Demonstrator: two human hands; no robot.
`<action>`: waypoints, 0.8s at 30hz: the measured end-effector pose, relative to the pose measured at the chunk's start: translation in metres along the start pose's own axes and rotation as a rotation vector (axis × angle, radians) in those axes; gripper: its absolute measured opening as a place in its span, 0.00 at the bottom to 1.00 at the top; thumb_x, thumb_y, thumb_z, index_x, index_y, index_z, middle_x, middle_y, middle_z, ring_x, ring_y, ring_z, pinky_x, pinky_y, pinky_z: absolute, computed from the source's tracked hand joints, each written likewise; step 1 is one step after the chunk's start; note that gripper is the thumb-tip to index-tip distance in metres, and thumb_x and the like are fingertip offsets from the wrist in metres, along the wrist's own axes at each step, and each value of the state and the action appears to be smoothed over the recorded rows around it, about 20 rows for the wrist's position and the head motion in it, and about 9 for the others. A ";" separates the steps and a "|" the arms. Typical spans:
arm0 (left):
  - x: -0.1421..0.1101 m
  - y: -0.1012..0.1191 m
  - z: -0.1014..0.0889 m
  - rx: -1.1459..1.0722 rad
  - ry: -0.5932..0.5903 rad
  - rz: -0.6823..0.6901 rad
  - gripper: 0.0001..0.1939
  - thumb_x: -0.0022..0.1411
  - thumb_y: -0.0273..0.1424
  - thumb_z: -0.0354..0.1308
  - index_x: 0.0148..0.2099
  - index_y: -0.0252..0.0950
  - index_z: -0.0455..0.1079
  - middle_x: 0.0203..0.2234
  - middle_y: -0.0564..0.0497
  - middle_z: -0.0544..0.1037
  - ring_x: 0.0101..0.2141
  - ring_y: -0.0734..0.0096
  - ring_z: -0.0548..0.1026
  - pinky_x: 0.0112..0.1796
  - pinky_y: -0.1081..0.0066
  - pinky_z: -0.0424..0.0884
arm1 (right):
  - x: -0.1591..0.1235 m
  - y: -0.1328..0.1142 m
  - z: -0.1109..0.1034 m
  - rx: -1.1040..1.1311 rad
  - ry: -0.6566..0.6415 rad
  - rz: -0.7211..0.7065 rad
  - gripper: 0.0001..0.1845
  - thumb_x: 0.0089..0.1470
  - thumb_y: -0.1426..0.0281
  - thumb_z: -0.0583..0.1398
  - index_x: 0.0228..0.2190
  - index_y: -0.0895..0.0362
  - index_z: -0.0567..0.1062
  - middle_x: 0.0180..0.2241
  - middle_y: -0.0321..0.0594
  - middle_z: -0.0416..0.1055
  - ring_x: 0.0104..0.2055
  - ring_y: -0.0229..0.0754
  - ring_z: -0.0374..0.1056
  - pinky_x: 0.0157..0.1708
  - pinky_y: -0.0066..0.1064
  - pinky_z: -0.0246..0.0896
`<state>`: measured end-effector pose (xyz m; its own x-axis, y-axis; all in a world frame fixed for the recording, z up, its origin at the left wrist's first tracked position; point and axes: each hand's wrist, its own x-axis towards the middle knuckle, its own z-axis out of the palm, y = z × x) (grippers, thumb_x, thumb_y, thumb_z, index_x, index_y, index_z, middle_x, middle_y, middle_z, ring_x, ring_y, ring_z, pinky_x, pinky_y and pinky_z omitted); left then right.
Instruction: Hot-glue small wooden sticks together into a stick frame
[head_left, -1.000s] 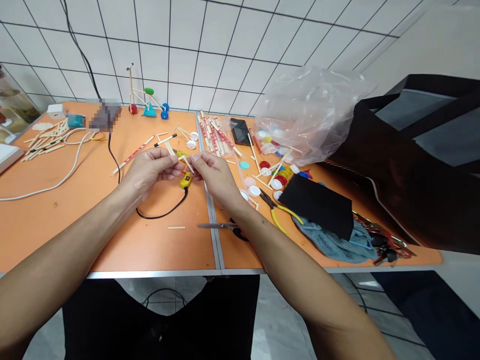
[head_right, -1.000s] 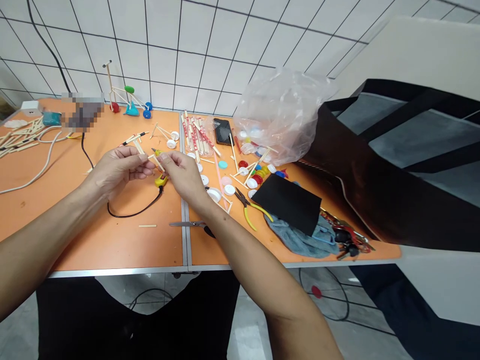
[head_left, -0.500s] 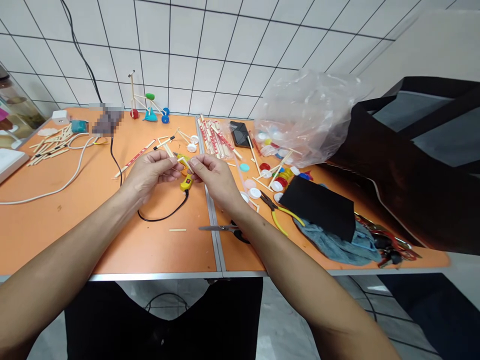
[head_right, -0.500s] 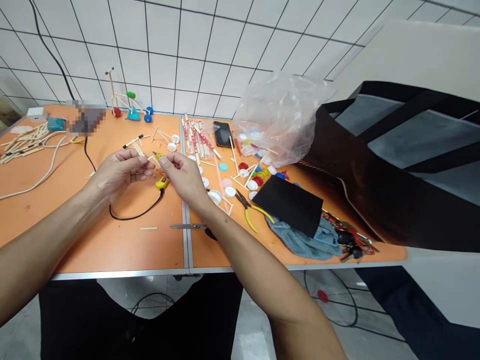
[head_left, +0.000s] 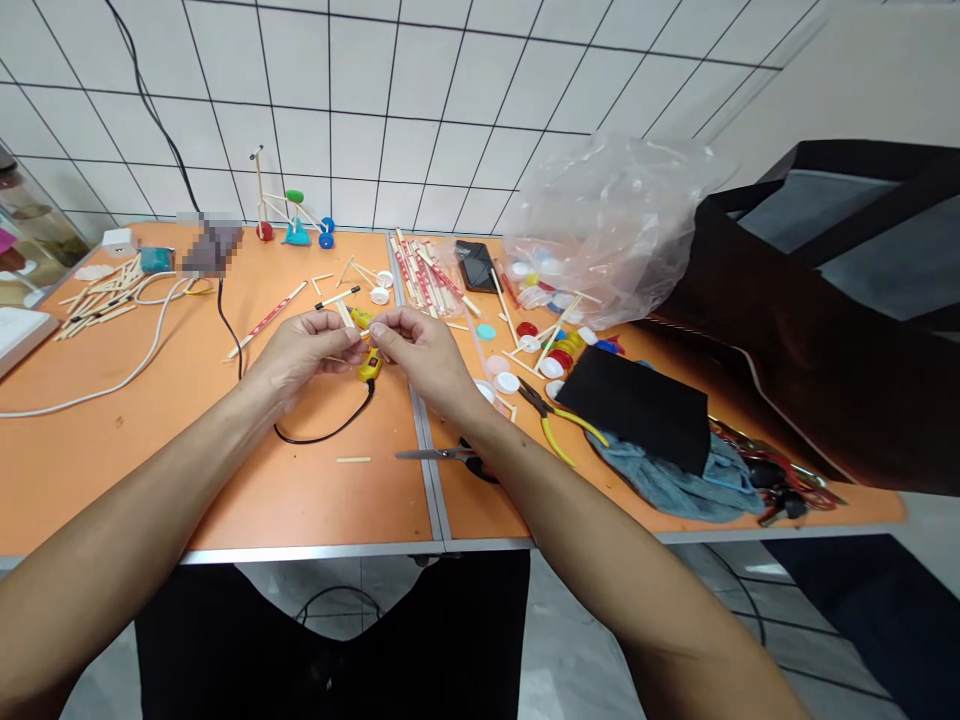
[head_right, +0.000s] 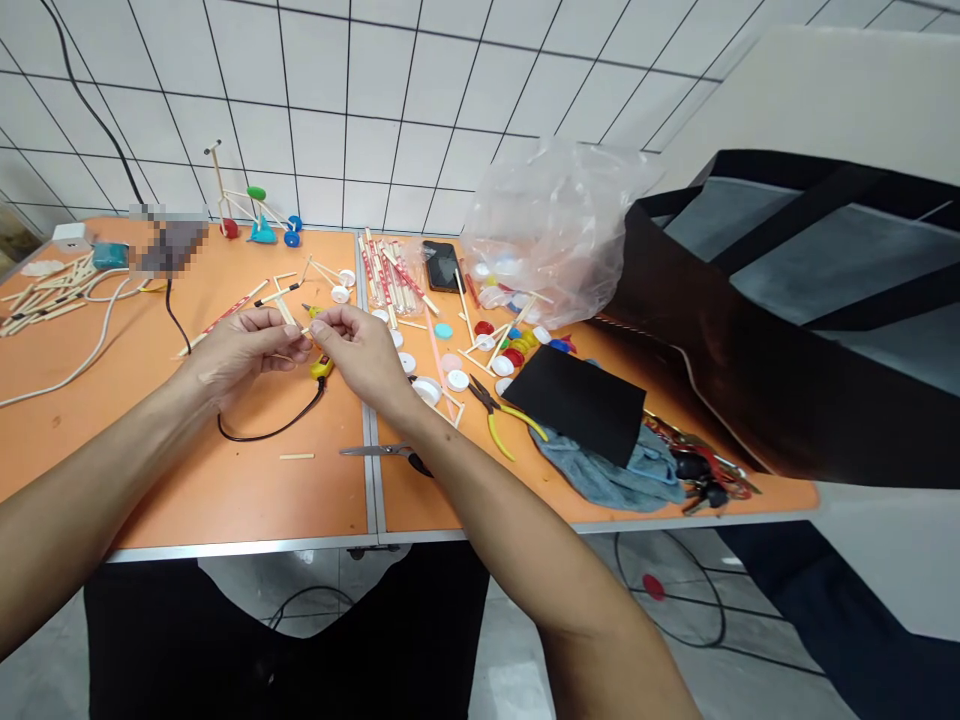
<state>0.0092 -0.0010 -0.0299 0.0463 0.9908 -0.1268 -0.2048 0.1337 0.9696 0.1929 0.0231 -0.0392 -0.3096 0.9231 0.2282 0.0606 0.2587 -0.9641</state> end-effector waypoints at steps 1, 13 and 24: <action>0.000 0.000 0.001 0.003 -0.003 0.004 0.18 0.44 0.36 0.81 0.27 0.37 0.75 0.26 0.49 0.84 0.29 0.70 0.82 0.32 0.73 0.76 | 0.000 0.000 0.001 0.003 0.001 0.009 0.14 0.57 0.55 0.69 0.32 0.52 0.76 0.31 0.34 0.74 0.33 0.39 0.67 0.38 0.34 0.66; -0.002 0.003 0.001 -0.036 -0.068 0.006 0.16 0.48 0.38 0.79 0.38 0.38 0.83 0.29 0.51 0.83 0.29 0.70 0.78 0.35 0.71 0.76 | 0.000 -0.002 0.000 0.285 -0.104 0.251 0.17 0.50 0.56 0.74 0.28 0.53 0.76 0.28 0.32 0.74 0.29 0.35 0.66 0.30 0.28 0.65; -0.002 0.004 0.002 -0.114 -0.112 0.025 0.15 0.44 0.38 0.81 0.31 0.38 0.82 0.26 0.52 0.79 0.26 0.75 0.70 0.29 0.73 0.70 | 0.000 -0.001 0.001 0.492 -0.194 0.439 0.15 0.52 0.59 0.76 0.32 0.55 0.81 0.31 0.37 0.79 0.30 0.35 0.70 0.30 0.26 0.71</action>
<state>0.0102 -0.0023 -0.0253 0.1472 0.9864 -0.0728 -0.3167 0.1167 0.9413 0.1921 0.0221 -0.0383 -0.5218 0.8334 -0.1819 -0.2050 -0.3295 -0.9216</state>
